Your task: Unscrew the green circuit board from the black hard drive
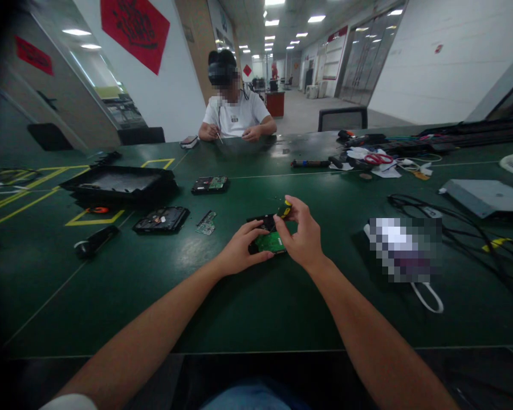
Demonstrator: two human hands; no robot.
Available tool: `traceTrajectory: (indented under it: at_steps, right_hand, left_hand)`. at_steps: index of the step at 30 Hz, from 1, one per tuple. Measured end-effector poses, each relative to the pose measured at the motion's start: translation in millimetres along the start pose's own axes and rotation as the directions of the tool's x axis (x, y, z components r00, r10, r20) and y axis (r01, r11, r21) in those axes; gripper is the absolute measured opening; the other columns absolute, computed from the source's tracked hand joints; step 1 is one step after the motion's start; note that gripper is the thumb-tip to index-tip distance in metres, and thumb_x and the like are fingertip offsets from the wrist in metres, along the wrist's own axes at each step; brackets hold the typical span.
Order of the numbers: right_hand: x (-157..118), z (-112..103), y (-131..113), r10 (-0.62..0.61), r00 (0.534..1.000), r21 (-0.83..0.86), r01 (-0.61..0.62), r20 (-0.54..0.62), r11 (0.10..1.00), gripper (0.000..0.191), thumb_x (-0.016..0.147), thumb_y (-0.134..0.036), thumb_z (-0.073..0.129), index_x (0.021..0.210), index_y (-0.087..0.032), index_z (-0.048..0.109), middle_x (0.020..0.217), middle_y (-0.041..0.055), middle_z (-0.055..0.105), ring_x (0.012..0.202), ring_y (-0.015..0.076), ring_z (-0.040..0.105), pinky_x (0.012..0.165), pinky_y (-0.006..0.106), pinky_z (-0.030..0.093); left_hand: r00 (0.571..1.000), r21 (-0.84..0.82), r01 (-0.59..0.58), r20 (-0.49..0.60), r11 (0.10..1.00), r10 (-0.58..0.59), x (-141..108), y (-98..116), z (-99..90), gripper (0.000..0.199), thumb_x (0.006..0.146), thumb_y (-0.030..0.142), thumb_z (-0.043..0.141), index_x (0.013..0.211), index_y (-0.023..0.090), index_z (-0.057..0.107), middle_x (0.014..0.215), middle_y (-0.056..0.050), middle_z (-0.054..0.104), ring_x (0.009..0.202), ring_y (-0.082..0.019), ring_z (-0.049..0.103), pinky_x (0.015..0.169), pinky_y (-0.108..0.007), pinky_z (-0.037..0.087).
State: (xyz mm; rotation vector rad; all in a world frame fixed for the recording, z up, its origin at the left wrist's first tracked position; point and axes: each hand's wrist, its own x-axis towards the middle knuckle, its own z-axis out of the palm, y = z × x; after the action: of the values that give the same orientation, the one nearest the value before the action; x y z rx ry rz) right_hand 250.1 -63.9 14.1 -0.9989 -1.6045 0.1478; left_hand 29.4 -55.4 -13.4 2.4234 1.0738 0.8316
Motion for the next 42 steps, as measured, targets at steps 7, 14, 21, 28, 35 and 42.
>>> traceTrajectory:
  at_steps: [7,14,21,28,35,42]
  right_hand:
    - [0.3,0.4,0.7,-0.01,1.0,-0.017,0.01,0.002,1.0,0.062,0.093,-0.033,0.074,0.148,-0.033,0.046,0.136,0.01,0.068,0.1,0.0259,0.078,0.088,0.047,0.068]
    - [-0.1,0.8,-0.2,-0.018,1.0,-0.035,0.019,0.013,0.999,0.06,0.094,-0.036,0.073,0.148,-0.032,0.047,0.132,0.0098,0.07,0.097,0.0251,0.078,0.087,0.045,0.068]
    - [-0.7,0.8,-0.9,-0.008,1.0,-0.032,0.008,0.017,0.999,0.061,0.094,-0.035,0.073,0.148,-0.032,0.047,0.135,0.0104,0.069,0.1,0.0257,0.078,0.089,0.047,0.068]
    - [-0.5,1.1,-1.7,-0.014,1.0,-0.039,0.014,0.016,0.999,0.061,0.094,-0.035,0.072,0.149,-0.031,0.046,0.136,0.0113,0.068,0.099,0.0254,0.078,0.088,0.047,0.068]
    - [-0.1,0.8,-2.4,-0.012,1.0,-0.039,0.012,0.013,0.999,0.061,0.094,-0.034,0.073,0.148,-0.03,0.046,0.133,0.0111,0.069,0.1,0.0257,0.077,0.088,0.046,0.068]
    - [-0.7,0.6,-1.2,-0.027,1.0,-0.038,0.028,0.015,0.999,0.061,0.094,-0.034,0.072,0.149,-0.032,0.046,0.136,0.0108,0.068,0.099,0.0257,0.078,0.088,0.047,0.068]
  left_hand:
    - [1.0,-0.005,0.011,0.008,1.0,-0.011,0.3,-2.7,0.5,0.064,0.082,0.057,0.082,0.136,0.025,0.065,0.157,-0.016,0.051,0.149,-0.037,0.045,0.123,-0.059,0.038]
    - [1.0,0.002,0.005,0.003,1.0,-0.005,0.6,-2.6,0.4,0.065,0.082,0.059,0.081,0.136,0.024,0.065,0.156,-0.016,0.052,0.148,-0.036,0.046,0.122,-0.057,0.04]
    - [1.0,-0.007,0.018,0.01,1.0,-0.018,1.2,-0.9,-0.9,0.065,0.082,0.058,0.081,0.135,0.024,0.065,0.156,-0.016,0.051,0.148,-0.036,0.045,0.123,-0.058,0.039]
    - [1.0,-0.01,0.024,0.011,1.0,-0.024,1.5,-1.8,-0.1,0.067,0.081,0.058,0.082,0.136,0.025,0.065,0.157,-0.015,0.051,0.149,-0.037,0.044,0.123,-0.059,0.038]
    - [1.0,-0.01,0.021,-0.001,1.0,-0.021,0.9,-1.2,0.1,0.07,0.082,0.059,0.081,0.138,0.022,0.063,0.156,-0.017,0.052,0.149,-0.035,0.045,0.123,-0.056,0.038]
    - [1.0,-0.021,0.027,0.004,0.999,-0.027,1.0,-2.2,0.6,0.067,0.081,0.059,0.082,0.136,0.024,0.065,0.157,-0.016,0.051,0.149,-0.036,0.045,0.123,-0.058,0.039]
